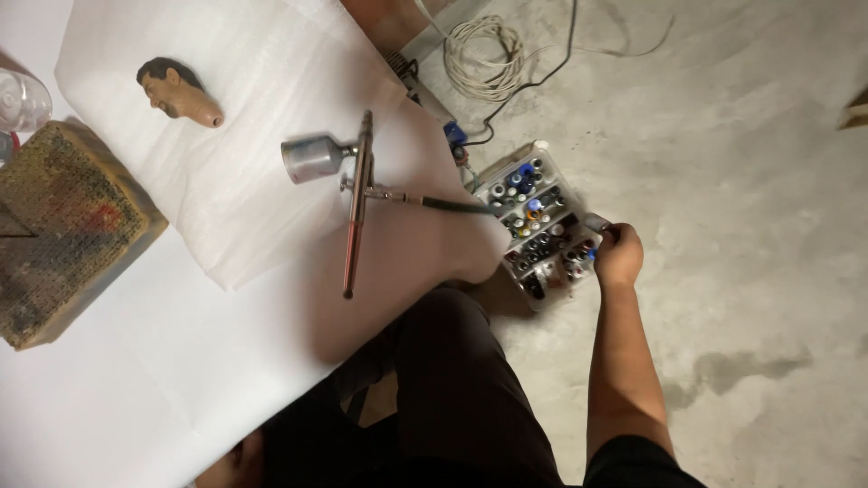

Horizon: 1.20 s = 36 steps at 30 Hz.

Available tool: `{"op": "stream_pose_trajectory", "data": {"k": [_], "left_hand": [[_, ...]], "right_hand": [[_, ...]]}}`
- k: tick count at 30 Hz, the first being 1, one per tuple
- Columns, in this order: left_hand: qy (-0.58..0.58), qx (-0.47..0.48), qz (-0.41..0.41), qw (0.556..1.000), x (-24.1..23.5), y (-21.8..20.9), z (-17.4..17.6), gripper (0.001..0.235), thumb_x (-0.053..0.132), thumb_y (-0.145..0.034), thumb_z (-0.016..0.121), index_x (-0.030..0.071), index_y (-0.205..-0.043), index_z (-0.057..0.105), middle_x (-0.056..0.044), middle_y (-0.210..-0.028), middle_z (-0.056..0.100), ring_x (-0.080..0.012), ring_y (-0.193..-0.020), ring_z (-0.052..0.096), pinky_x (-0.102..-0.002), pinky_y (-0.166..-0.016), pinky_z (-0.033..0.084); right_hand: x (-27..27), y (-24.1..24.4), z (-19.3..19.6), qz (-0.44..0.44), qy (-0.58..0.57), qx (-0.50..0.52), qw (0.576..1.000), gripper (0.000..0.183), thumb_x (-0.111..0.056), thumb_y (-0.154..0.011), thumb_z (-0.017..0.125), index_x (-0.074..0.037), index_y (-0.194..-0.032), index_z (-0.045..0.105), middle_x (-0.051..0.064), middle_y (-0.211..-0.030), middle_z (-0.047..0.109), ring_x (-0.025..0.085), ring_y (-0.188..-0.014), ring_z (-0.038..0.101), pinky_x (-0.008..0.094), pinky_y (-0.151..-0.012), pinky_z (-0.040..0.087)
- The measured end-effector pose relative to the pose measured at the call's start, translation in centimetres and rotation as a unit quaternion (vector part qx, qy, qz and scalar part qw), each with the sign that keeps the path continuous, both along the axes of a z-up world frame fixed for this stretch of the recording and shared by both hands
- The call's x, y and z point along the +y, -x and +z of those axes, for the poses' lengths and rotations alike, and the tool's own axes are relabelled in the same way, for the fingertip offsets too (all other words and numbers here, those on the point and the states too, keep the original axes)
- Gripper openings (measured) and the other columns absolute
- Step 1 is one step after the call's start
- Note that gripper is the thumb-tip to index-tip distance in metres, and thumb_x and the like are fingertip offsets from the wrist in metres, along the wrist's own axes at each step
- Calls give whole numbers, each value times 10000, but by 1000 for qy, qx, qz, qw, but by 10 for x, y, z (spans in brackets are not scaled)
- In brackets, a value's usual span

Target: Organizing a workspace by picking up and placing paint bottles, an airbrush, and other small components on a desk.

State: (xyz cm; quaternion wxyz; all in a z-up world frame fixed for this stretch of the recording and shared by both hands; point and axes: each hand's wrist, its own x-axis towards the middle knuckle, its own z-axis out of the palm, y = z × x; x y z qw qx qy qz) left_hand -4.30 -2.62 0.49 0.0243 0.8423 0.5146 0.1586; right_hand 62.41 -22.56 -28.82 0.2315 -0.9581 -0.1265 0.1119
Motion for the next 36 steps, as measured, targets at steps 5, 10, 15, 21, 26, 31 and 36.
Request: {"op": "stream_pose_trajectory", "data": {"k": [5,10,15,21,26,31,36], "left_hand": [[56,33,46,997,19,-25,-21,489,437,-802,824,101,-1156,788,-204,-1132,767,-353,-1203,705,-460,-1093,550],[14,62,-54,996,9,-57,4,398,476,-875,705,258,-1201,772,-85,-911,771,-302,-874,758,-441,-798,602],[115,-180,-280,936,-52,-152,68,346,227,-903,689,51,-1200,710,-201,-1210,709,-417,-1119,671,-526,-959,525],[-14,-277,-337,900,-66,-207,141,517,359,-946,656,75,-1376,615,-142,-1361,638,-355,-1227,630,-487,-1040,483],[51,-289,-318,902,-42,-188,130,483,308,-948,683,89,-1373,614,-155,-1168,698,-375,-1124,688,-489,-983,526],[-142,-408,-178,884,10,-126,160,388,178,-846,825,94,-1208,714,-135,-1130,702,-380,-1093,682,-467,-991,529],[18,-461,4,887,117,-34,161,374,37,-923,736,61,-1280,626,-127,-1032,669,-284,-961,627,-421,-906,504]], "right_hand": [[-30,43,113,1,-447,96,889,226,81,-979,665,2,-1188,637,93,-983,653,173,-927,632,302,-872,557],[-24,85,228,144,-528,68,835,255,142,-890,738,45,-1117,675,168,-1013,701,218,-981,664,371,-933,553],[3,137,332,295,-551,33,780,210,145,-838,768,88,-1027,694,241,-1000,705,311,-972,701,424,-916,556],[39,212,419,497,-481,8,722,171,21,-825,811,45,-988,761,208,-993,754,348,-949,749,457,-859,580],[62,259,406,557,-450,-1,698,210,-38,-851,795,15,-1052,767,188,-1068,759,351,-1016,743,467,-876,578],[67,287,337,440,-495,149,734,382,88,-910,687,59,-1287,631,182,-1008,750,225,-944,726,397,-882,574],[52,319,292,404,-367,159,823,305,-25,-912,755,-16,-1214,720,131,-964,777,192,-915,706,408,-896,547]]}}
